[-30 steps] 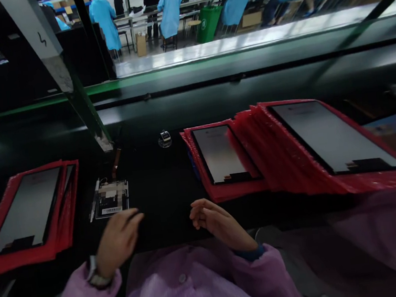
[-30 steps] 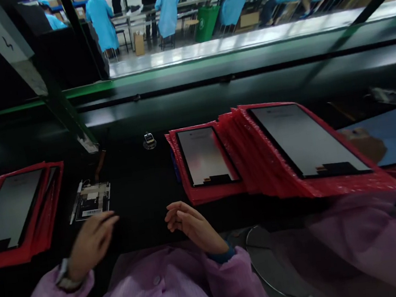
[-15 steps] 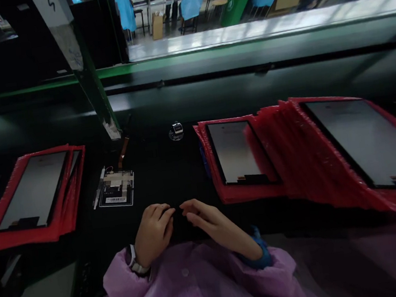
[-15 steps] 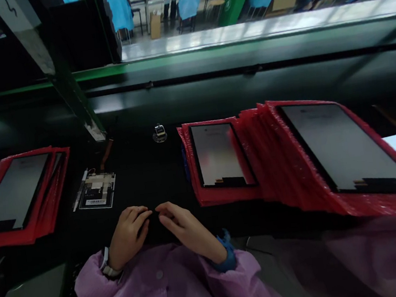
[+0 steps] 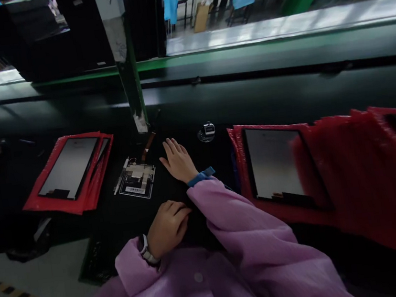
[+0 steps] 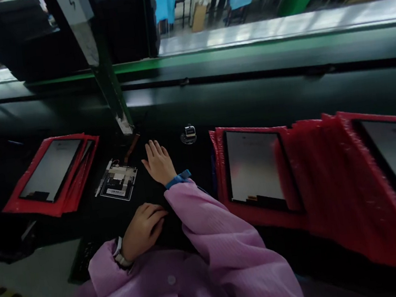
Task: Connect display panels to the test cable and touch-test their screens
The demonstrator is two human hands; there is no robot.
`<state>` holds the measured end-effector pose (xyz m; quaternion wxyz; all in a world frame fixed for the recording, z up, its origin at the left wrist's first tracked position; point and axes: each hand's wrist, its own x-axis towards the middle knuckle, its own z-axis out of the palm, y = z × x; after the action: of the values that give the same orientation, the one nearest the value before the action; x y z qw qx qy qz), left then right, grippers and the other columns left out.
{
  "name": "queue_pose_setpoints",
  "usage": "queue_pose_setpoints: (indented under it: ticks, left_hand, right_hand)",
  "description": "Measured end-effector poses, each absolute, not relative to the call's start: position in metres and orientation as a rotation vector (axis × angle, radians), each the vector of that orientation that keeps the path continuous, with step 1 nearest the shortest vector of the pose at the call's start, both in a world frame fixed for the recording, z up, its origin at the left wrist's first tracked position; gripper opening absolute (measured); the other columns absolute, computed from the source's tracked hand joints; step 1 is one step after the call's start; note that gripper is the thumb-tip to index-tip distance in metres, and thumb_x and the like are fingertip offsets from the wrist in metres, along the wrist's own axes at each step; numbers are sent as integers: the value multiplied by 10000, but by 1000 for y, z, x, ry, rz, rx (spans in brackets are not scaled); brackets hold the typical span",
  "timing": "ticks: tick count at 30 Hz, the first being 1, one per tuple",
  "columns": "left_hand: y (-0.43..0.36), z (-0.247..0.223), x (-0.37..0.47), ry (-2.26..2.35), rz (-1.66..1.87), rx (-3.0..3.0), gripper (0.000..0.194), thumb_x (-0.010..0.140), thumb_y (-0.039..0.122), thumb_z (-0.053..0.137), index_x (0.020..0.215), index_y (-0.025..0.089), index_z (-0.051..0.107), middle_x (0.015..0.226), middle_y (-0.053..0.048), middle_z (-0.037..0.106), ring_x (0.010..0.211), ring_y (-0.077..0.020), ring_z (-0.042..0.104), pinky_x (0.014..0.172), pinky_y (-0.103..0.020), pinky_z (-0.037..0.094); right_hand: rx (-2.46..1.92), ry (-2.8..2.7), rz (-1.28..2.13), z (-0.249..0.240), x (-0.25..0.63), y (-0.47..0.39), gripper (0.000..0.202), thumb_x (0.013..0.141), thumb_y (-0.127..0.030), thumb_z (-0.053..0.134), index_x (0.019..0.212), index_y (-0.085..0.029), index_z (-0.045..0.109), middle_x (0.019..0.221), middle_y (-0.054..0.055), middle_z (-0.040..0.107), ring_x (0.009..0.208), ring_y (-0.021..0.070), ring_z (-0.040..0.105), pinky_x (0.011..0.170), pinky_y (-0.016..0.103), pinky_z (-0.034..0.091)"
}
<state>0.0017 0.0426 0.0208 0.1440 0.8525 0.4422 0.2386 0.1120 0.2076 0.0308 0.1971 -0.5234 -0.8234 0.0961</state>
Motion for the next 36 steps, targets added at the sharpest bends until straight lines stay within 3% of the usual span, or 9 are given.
queue_pose_setpoints:
  ticks: [7,15,24,32,36]
  left_hand:
    - [44,28,2,1321,638,2396,258,972,140,468,1166,190,630,1121,-78,661,1039,-212,583,894,-390,508]
    - [54,29,-2,1343,663,2457,258,982,155,458,1160,199,639,1117,-76,646,1021,-214,591,896,-391,514]
    - [63,19,-8,1316,672,2612,265,978,166,465,1178,209,633,1132,-76,647,1026,-234,602,886,-407,516]
    - [69,4,-13,1268,751,2649,283,989,169,441,1205,236,610,1155,-64,653,1028,-240,609,896,-435,510]
    - [71,-3,-15,1217,829,2661,285,991,196,454,1231,237,601,1166,-66,652,1065,-243,606,903,-421,515]
  right_hand:
    - [-1352,-2294,368,7,107,224,563,1012,-376,416,1462,-37,437,1554,210,387,1473,357,307,1207,561,198]
    - [-1344,-2284,379,22,109,232,503,1018,-363,455,1416,-57,486,1560,150,402,1483,296,304,1237,476,194]
    - [-1309,-2232,371,23,114,230,352,987,-277,503,1309,-144,558,1497,82,466,1452,227,340,1242,439,230]
    - [-1285,-2336,220,43,136,170,364,938,-288,556,1279,-162,581,1357,117,549,1268,276,463,1053,420,459]
    - [-1496,-2172,103,49,170,123,430,929,-277,574,1342,-170,527,1356,112,532,1294,282,422,1093,431,425]
